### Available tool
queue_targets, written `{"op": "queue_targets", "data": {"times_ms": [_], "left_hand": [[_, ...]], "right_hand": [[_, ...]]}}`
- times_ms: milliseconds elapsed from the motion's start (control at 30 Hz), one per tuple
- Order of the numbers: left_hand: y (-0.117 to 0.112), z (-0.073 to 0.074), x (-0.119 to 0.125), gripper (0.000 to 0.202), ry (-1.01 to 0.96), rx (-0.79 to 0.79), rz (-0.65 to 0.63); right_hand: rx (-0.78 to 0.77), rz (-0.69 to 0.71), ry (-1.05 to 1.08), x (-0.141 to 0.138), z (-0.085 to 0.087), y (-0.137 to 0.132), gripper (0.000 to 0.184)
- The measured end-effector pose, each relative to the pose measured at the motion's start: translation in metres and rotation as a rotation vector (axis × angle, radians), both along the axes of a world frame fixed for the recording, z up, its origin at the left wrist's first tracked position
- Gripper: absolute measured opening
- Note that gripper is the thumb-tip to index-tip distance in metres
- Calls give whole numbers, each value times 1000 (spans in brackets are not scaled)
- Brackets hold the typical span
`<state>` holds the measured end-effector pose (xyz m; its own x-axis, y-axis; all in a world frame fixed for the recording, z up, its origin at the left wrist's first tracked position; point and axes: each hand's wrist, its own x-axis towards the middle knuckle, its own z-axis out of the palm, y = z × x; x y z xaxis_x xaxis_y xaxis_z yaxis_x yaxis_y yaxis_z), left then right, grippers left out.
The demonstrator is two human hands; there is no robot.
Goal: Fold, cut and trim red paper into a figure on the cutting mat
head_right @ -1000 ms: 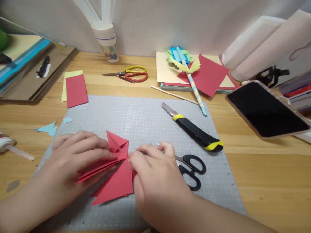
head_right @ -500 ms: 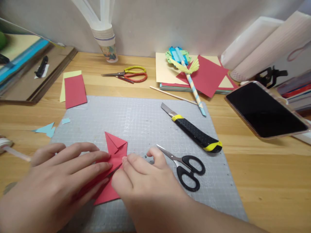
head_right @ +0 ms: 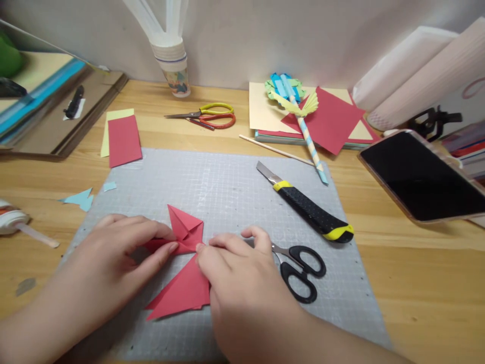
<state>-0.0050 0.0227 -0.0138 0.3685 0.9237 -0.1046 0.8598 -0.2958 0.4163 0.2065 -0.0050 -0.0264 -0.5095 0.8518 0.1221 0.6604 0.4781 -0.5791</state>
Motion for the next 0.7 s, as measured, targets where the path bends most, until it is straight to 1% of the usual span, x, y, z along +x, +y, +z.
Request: {"op": "queue_targets", "data": {"times_ms": [233,400,567,700], "left_hand": [[2,1,1,20,28,-46,38],[4,1,0,22,19,-56,32],[4,0,-3,18,-73,-76,41],[4,4,-4,13,-140,-90,57]], "right_hand": [[-83,-15,53,0,5,5,32],[-74,-11,51,1,3,4,31],[-73,-2,42,0,4,4,31],[-65,6,25,1,4,3,27]]}}
